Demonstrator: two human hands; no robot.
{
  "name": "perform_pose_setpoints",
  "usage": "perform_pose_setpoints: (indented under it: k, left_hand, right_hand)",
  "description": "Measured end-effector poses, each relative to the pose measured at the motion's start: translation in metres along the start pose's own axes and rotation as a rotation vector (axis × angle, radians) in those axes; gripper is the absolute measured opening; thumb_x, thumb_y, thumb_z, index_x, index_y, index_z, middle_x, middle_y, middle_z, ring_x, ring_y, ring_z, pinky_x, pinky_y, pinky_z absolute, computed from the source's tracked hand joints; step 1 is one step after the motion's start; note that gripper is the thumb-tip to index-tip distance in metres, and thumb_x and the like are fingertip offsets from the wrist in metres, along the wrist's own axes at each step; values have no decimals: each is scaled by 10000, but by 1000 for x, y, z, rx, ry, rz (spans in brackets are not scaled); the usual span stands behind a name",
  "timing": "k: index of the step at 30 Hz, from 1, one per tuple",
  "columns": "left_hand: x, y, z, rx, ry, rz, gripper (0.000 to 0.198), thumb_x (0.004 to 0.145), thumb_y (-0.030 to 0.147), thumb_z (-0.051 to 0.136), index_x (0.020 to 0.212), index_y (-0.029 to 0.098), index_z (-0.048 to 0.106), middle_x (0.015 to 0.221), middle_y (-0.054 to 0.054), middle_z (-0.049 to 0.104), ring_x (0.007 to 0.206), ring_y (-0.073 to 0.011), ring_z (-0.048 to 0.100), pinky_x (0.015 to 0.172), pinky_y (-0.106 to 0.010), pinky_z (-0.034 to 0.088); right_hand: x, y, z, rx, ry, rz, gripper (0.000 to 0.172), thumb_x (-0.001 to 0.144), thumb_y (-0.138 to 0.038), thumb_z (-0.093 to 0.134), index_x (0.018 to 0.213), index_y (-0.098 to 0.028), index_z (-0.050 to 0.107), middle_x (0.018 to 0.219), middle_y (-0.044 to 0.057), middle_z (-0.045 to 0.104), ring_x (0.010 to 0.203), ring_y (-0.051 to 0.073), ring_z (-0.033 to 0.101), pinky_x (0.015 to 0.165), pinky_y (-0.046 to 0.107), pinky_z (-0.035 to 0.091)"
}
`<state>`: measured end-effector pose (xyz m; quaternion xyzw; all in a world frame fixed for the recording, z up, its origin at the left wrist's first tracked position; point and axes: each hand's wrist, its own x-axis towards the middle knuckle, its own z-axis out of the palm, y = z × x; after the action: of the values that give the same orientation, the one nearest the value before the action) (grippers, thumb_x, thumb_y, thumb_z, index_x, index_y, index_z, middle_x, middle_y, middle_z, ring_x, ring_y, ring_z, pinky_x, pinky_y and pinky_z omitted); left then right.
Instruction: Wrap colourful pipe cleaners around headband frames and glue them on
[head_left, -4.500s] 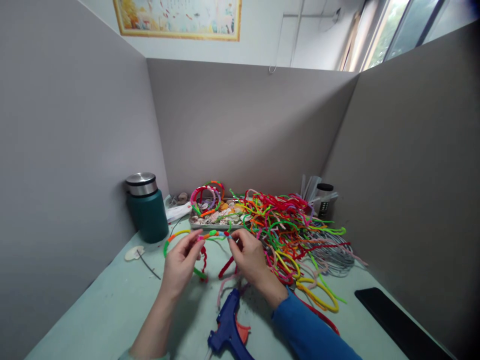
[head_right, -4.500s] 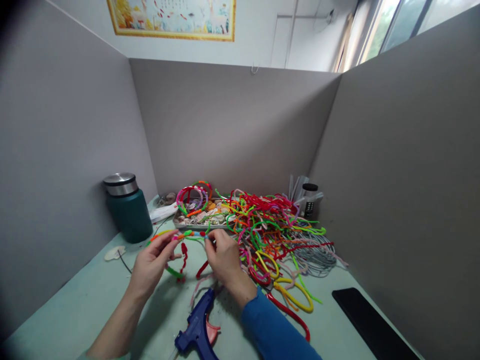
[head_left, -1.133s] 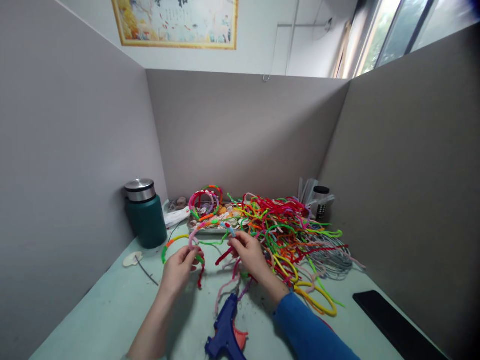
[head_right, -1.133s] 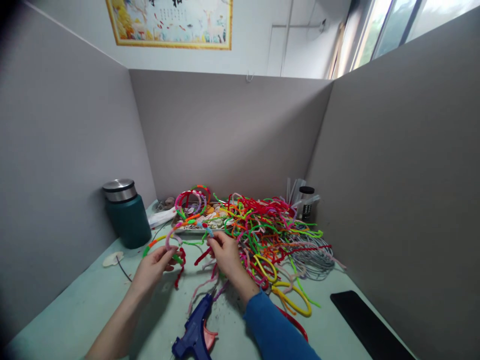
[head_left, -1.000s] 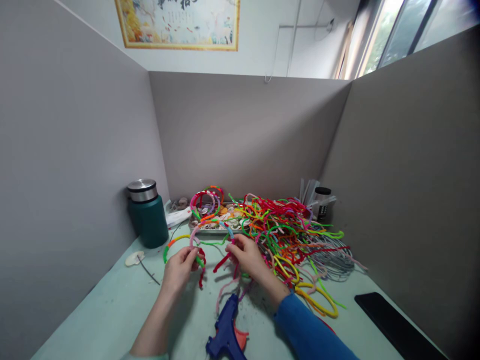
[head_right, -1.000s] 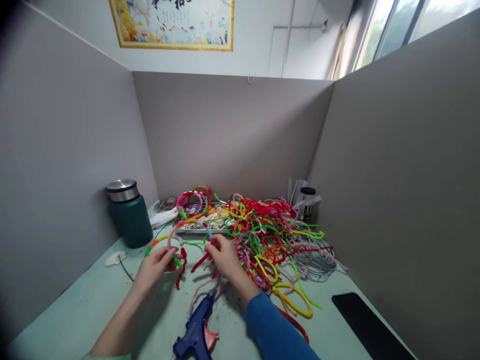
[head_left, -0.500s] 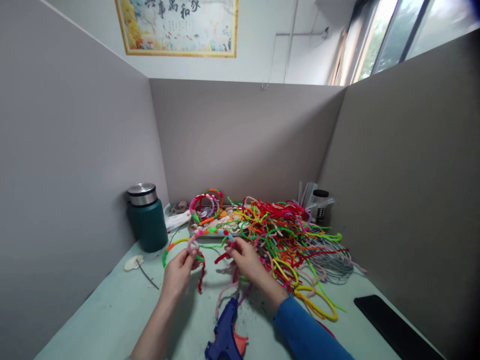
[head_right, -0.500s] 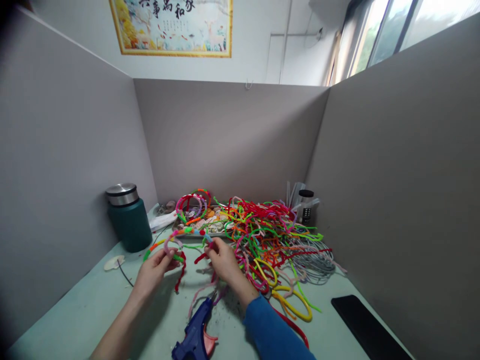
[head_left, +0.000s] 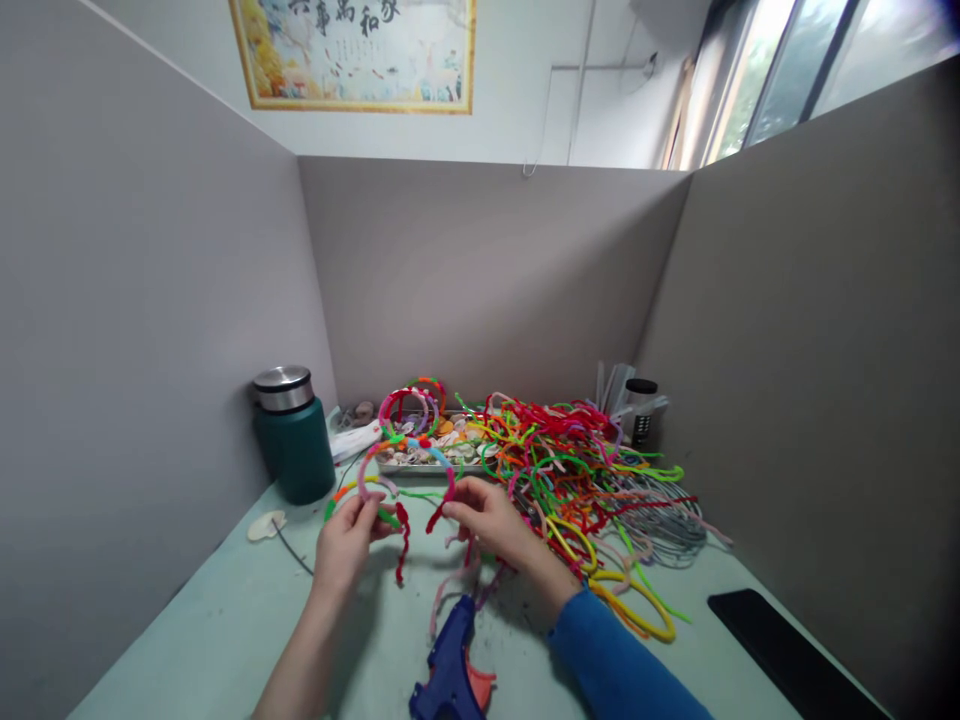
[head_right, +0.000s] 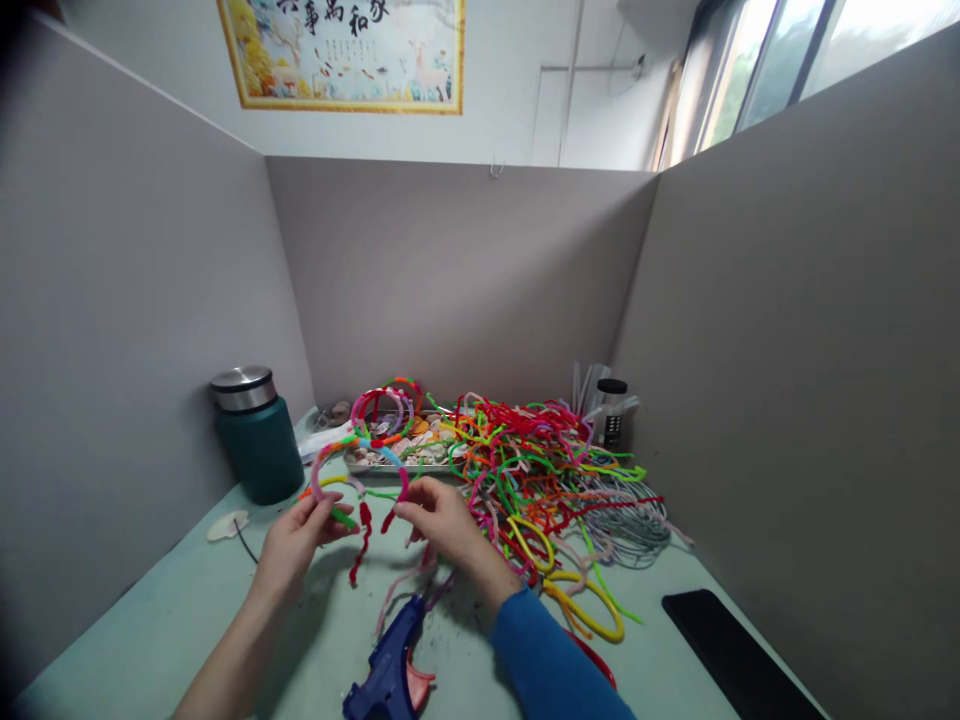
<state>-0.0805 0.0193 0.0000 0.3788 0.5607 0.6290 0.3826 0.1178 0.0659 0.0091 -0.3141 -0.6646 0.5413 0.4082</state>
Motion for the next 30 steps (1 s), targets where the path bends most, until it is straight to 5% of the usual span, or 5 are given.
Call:
perform_pose_setpoints:
  k: [5,12,19,30]
  left_hand:
    - [1,0,-1,-19,42,-32,414,638,472,661,835,111,612,696,-34,671,508,-128,603,583,-296,532]
    - [-8,6,8,11,-150,-20,441,644,472,679,897,115,632,719,-31,667,550,-119,588,595,-271,513]
    - [-12,9,8,-79,-262,-69,405,647,388,718,931,110,636,772,-61,682,593,-115,599,633,-263,503]
    - [-10,8,8,-3,-115,15,468,612,482,704,913,128,648,704,-36,673,548,-125,585,565,-257,492]
  right_hand:
    - [1,-2,-1,-41,108,-31,198,757,-307,584,892,-166,552,667,-36,563,487,78,494,439,184,420]
    - [2,6,-2,-173,158,-37,252,815,-397,527,699,-172,523,545,-56,517,406,67,437,385,177,332]
    - [3,4,0,-35,124,96,295,797,-457,512,706,-180,472,525,-61,533,332,60,435,317,165,294]
    - [1,4,-2,-108,172,25,293,823,-454,485,734,-175,502,531,-52,542,348,60,439,328,163,305]
